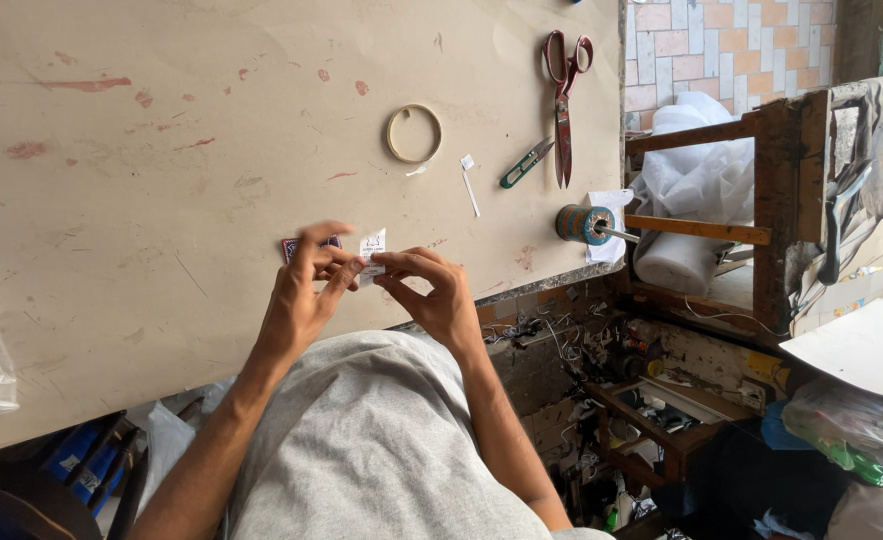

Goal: The person folds a small woven garment label at a workbench, presses a strip of tape onto it, attaches a small paper tag to the label, and trims the tag string with scissors. They handle the label repeatedly, turning it over and smoothing the tag into place before setting it on the table.

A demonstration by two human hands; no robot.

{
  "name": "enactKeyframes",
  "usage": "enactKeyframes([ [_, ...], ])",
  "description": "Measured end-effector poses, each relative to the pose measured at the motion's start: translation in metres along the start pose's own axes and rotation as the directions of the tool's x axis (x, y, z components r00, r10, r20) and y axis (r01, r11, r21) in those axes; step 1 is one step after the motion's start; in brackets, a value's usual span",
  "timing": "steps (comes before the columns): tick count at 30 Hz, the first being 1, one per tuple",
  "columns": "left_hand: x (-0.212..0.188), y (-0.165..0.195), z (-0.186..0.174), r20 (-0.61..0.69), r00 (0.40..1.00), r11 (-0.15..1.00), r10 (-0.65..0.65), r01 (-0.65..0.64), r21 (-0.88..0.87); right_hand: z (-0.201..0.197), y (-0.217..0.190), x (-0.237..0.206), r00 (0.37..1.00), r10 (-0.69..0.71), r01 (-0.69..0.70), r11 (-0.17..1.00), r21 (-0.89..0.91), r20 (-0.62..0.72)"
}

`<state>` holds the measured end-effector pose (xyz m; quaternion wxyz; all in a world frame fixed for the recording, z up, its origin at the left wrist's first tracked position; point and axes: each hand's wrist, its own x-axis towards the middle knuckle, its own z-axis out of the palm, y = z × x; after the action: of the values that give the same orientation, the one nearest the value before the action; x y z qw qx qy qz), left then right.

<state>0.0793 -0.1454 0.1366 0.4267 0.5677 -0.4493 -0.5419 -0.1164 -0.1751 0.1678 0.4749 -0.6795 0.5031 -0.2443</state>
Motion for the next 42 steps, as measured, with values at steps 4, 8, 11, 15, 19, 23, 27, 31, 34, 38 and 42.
enactKeyframes([
  [4, -0.001, 0.001, -0.003, 0.119, 0.937, 0.89, 0.329, -0.349, 0.293, -0.001, 0.005, 0.0, 0.993, -0.095, 0.098, 0.994, 0.05, -0.069],
  [8, -0.003, -0.001, -0.001, -0.015, 0.906, 0.858, 0.423, -0.394, 0.33, 0.0, 0.013, -0.007, 0.966, -0.207, 0.205, 0.978, -0.031, -0.157],
  [11, -0.002, -0.006, 0.003, -0.06, 0.981, 0.973, 0.182, -0.171, 0.152, 0.002, 0.014, -0.012, 0.937, -0.265, 0.262, 0.964, -0.047, -0.226],
  [15, -0.003, -0.012, 0.004, 0.137, 0.985, 0.944, -0.105, 0.142, -0.297, 0.003, 0.012, -0.013, 0.922, -0.323, 0.299, 0.944, -0.137, -0.213],
  [19, -0.006, -0.015, 0.009, 0.007, 0.992, 0.986, -0.123, 0.123, -0.113, 0.005, 0.01, -0.01, 0.948, -0.29, 0.29, 0.957, -0.022, -0.131],
  [23, -0.002, -0.012, 0.008, -0.066, 0.997, 0.998, 0.028, -0.032, -0.058, 0.01, 0.014, -0.007, 0.994, 0.106, -0.082, 0.842, 0.534, -0.013],
  [27, -0.001, -0.003, 0.005, -0.059, 0.994, 0.995, 0.087, -0.09, -0.033, 0.019, 0.022, -0.008, 0.955, 0.265, -0.283, 0.678, 0.679, 0.134],
  [31, -0.003, 0.005, 0.003, -0.044, 0.999, 0.998, 0.006, -0.009, -0.068, 0.026, 0.032, -0.008, 0.952, 0.296, -0.274, 0.701, 0.659, 0.081],
  [34, -0.004, 0.007, 0.002, -0.063, 0.998, 0.998, -0.024, 0.021, -0.054, 0.023, 0.038, -0.008, 0.95, 0.303, -0.279, 0.726, 0.629, 0.072],
  [38, -0.003, 0.004, 0.001, -0.103, 0.992, 0.997, 0.077, -0.076, 0.011, 0.022, 0.04, -0.008, 0.93, 0.357, -0.32, 0.677, 0.662, 0.085],
  [42, -0.002, 0.002, 0.001, -0.116, 0.993, 0.999, -0.013, 0.008, -0.046, 0.025, 0.042, -0.007, 0.922, 0.376, -0.318, 0.602, 0.733, 0.092],
])
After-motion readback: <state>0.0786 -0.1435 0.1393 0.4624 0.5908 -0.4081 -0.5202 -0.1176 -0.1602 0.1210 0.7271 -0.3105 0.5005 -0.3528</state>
